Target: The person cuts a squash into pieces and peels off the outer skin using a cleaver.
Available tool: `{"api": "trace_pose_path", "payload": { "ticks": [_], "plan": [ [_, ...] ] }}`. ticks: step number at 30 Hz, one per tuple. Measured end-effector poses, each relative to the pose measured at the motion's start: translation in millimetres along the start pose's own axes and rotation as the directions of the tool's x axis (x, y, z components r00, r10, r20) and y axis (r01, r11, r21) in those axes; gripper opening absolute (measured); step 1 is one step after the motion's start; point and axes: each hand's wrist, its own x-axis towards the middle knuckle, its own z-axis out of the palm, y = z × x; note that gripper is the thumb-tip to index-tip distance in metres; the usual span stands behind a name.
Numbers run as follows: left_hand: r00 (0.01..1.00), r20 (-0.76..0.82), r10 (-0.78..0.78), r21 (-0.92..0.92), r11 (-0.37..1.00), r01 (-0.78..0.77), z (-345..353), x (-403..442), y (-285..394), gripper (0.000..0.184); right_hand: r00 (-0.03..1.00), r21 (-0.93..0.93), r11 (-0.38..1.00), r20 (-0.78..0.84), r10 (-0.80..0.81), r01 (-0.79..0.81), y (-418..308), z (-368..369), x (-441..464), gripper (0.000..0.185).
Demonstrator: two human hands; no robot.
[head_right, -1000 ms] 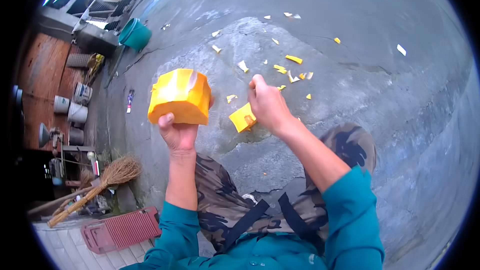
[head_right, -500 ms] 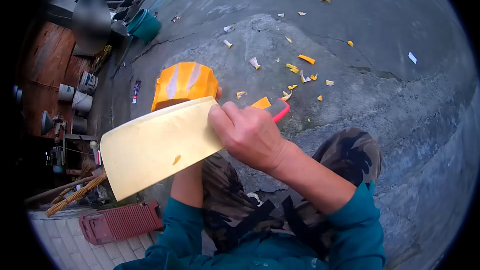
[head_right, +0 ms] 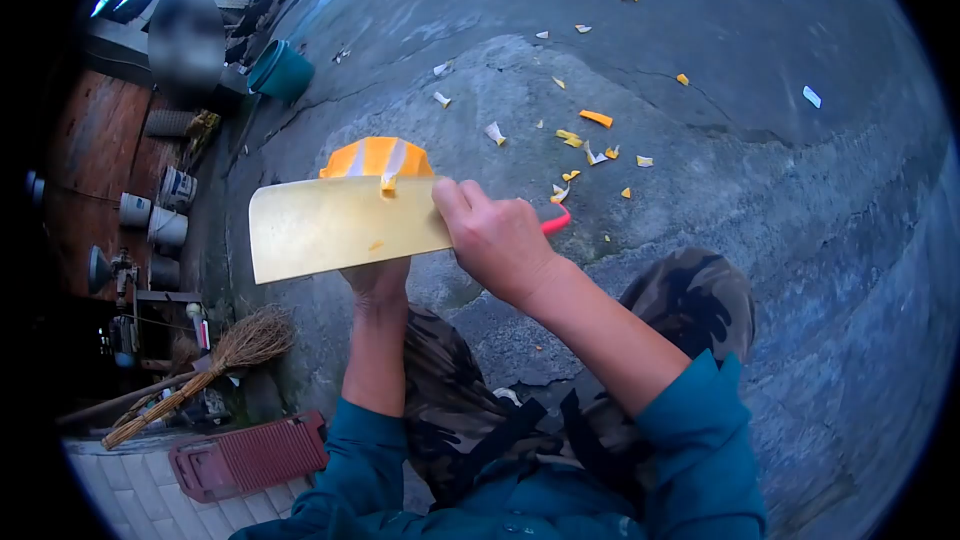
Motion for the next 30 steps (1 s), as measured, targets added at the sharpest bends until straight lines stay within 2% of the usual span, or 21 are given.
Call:
{"api": "trace_pose_path", "payload": {
  "ticks": [1,2,3,4,5,7,8,9,11,12,14,16,18,19,20,21,22,24,27,30],
  "plan": [
    [0.992,-0.096,-0.078,-0.170,0.984,0.061,8.7,3.1,0.4,0.062,0.999,0.009,0.999,0.020,0.049,-0.049,4.1,3.1,0.0,0.013],
    [0.991,-0.067,-0.117,-0.190,0.976,0.102,13.9,4.8,3.2,0.065,0.998,-0.002,0.998,0.001,0.061,-0.061,15.7,6.8,-0.7,0.013],
    [0.982,-0.074,-0.172,-0.265,0.953,0.147,13.6,4.1,8.7,0.069,0.988,0.008,0.989,0.049,0.149,-0.150,27.3,14.5,-4.6,0.019],
    [0.983,-0.067,-0.173,-0.239,0.959,0.153,15.7,5.0,9.2,0.069,0.967,0.014,0.971,0.095,0.236,-0.238,35.5,21.8,-8.4,0.024],
    [0.984,-0.056,-0.166,-0.215,0.965,0.151,19.2,8.6,10.0,0.069,0.967,0.010,0.970,0.085,0.240,-0.242,40.6,26.6,-8.6,0.024],
    [0.982,-0.111,-0.152,-0.180,0.975,0.131,19.6,4.9,9.3,0.072,0.945,0.047,0.954,0.160,0.286,-0.297,46.4,32.6,-14.5,0.018],
    [0.980,-0.142,-0.141,-0.177,0.977,0.115,28.5,3.8,11.4,0.073,0.906,0.060,0.919,0.207,0.369,-0.389,50.2,31.1,-15.6,0.013],
    [0.976,-0.164,-0.144,-0.178,0.977,0.115,41.0,3.5,11.0,0.075,0.902,0.045,0.913,0.186,0.391,-0.405,66.4,36.8,-22.3,0.013],
    [0.991,0.039,-0.126,-0.160,0.978,0.131,65.3,0.2,20.9,0.085,0.631,-0.063,0.659,0.232,0.740,-0.750,107.4,50.3,-41.4,0.012],
    [0.993,0.033,-0.117,-0.105,0.987,0.119,64.2,3.0,20.7,0.083,0.610,0.046,0.620,0.256,0.750,-0.783,101.6,37.7,-35.2,0.014],
    [0.993,-0.065,-0.103,-0.016,0.995,0.102,48.3,-1.7,26.5,0.077,0.707,0.073,0.725,0.306,0.638,-0.685,75.5,26.4,-17.4,0.010],
    [0.989,-0.070,-0.126,-0.059,0.991,0.122,39.7,1.9,27.1,0.070,0.746,0.100,0.759,0.309,0.591,-0.643,53.9,7.6,-4.9,0.010],
    [0.989,-0.079,-0.127,-0.049,0.991,0.124,27.3,2.7,29.8,0.066,0.862,0.273,0.818,0.209,0.463,-0.506,26.8,-0.8,0.9,0.013],
    [0.989,-0.068,-0.135,-0.050,0.990,0.132,23.4,4.2,26.9,0.065,0.864,0.281,0.818,0.215,0.456,-0.502,15.7,-2.0,0.1,0.013],
    [0.984,-0.123,-0.129,-0.010,0.992,0.129,8.5,4.0,21.7,0.065,0.962,0.186,0.947,0.126,0.241,-0.261,6.5,-4.1,-1.0,0.013],
    [0.954,-0.297,-0.041,0.116,0.990,0.078,20.5,-8.1,13.4,0.073,0.998,0.062,0.998,0.066,0.000,-0.004,1.5,-8.0,-0.6,0.012],
    [0.961,-0.262,-0.090,0.072,0.991,0.112,16.3,-10.2,16.5,0.073,0.997,0.058,0.998,0.074,0.003,-0.007,-3.4,-12.8,1.0,0.012],
    [0.975,-0.151,-0.162,0.000,0.987,0.164,13.5,-10.1,27.7,0.074,0.974,-0.030,0.975,0.065,-0.216,0.218,-13.3,-17.1,2.4,0.018],
    [0.972,-0.114,-0.204,-0.016,0.979,0.203,12.9,-16.5,30.8,0.075,0.973,-0.023,0.973,0.030,-0.230,0.231,-14.7,-15.8,2.0,0.018],
    [0.967,-0.112,-0.229,-0.019,0.973,0.228,7.3,-24.9,29.9,0.076,0.970,-0.028,0.971,0.066,-0.236,0.238,-15.4,-19.9,3.4,0.017]
  ]
}}
